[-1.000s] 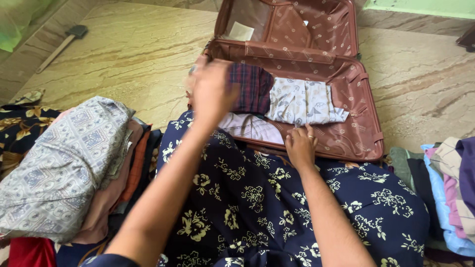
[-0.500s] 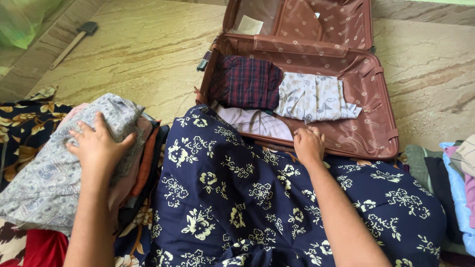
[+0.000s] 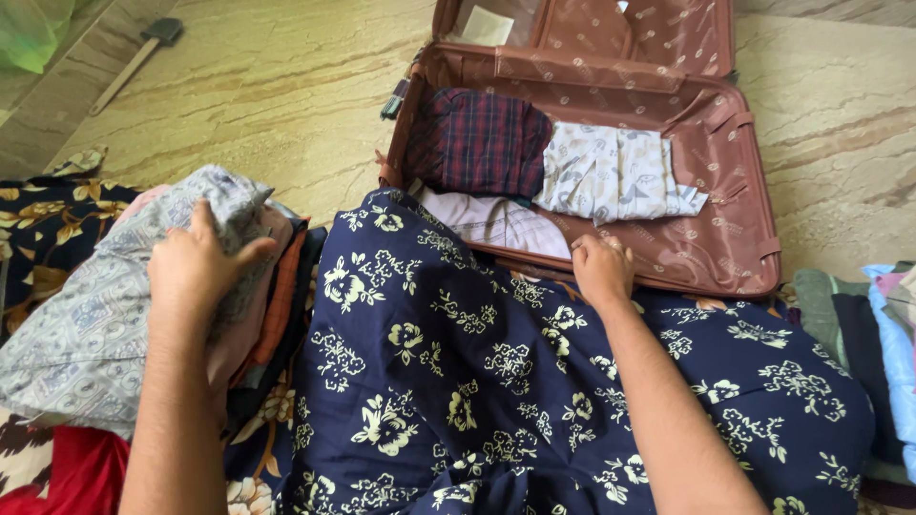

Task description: The person packs clothes into a suitcase, smoothing the inner lining and placing folded items inside one by one.

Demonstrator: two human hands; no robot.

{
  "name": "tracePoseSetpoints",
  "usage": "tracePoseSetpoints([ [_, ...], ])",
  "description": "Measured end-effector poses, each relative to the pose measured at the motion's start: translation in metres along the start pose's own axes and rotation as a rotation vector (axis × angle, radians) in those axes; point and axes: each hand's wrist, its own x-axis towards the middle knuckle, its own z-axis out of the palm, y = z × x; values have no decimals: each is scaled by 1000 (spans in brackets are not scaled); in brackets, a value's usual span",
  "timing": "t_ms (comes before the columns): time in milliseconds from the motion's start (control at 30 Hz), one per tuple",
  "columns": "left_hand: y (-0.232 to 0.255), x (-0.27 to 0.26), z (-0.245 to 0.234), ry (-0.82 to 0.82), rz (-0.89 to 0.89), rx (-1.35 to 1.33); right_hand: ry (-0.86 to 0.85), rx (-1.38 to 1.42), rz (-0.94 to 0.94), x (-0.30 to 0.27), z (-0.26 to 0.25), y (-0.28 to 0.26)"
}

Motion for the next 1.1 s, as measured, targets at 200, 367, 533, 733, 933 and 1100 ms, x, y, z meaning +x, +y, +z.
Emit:
tracePoseSetpoints([
  [200, 11, -6, -7, 59, 67, 5, -2, 13, -7, 0, -1, 2],
  [367, -12, 4, -5, -64, 122, -117, 13, 36, -26, -2, -2, 1],
  [533, -36, 10, -6, -106, 147, -174, 1, 16, -20, -1, -2, 3],
  [733, -31, -5, -9, 51, -2, -209, -20, 26, -7, -1, -4, 0],
  [933, -19, -19, -24, 279, -100, -186, -32, 29, -6, -3, -7, -1],
  [1100, 2, -33, -56, 525, 23, -186, -12, 46, -16, -2, -7, -2],
])
